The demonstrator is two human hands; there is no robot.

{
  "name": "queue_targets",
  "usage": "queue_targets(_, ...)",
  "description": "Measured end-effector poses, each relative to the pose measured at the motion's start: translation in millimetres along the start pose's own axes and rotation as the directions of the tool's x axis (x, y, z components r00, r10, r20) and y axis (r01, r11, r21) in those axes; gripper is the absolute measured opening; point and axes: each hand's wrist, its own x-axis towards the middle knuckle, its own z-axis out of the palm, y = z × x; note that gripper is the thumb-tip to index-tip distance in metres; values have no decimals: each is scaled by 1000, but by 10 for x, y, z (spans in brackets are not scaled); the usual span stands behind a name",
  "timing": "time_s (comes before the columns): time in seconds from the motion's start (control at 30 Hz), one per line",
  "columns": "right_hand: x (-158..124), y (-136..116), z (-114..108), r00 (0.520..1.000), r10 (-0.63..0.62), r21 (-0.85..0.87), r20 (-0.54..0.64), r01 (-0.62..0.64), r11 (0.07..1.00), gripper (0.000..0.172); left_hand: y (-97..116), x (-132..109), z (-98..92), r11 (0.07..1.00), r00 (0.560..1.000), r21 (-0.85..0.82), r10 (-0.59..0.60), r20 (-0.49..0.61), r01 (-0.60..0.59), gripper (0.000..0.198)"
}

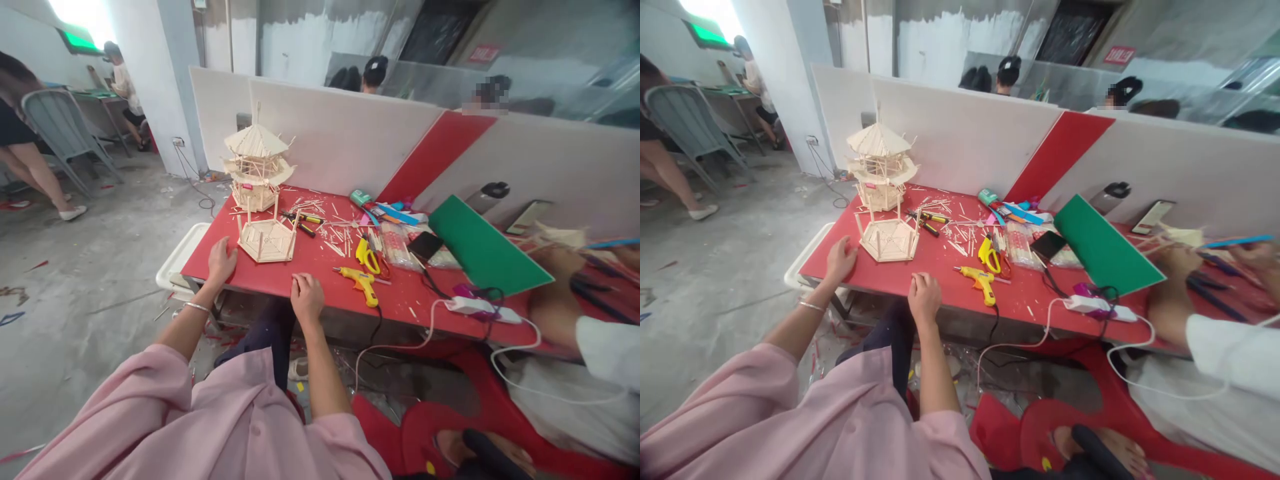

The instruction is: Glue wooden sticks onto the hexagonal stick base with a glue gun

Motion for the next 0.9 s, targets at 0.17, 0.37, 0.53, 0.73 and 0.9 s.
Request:
queue_targets(0.17, -65, -42, -22, 1000, 3, -52, 8, -3, 999, 33, 173, 84, 6, 989, 989, 141, 22, 149, -44, 46)
queue_targets(0.37, 70, -96, 35, 991, 131, -56, -9, -131, 990, 34, 105, 116, 65, 1000, 993, -16, -16, 115, 18, 51)
queue_targets(0.53, 313, -40, 76, 971, 239, -21, -2, -239, 971, 46, -41, 44, 88, 950, 979, -247, -202, -18, 191, 41)
queue_targets(0.73, 394, 58, 21, 974, 218, -27, 54, -217, 976, 46, -116, 408, 193, 966, 995, -243, -86, 42, 93, 54)
queue_targets(0.9, 414, 45, 80, 999, 14, -75, 43, -11, 997, 40, -86, 1005, 327, 793, 978, -576, -136, 155, 202, 53)
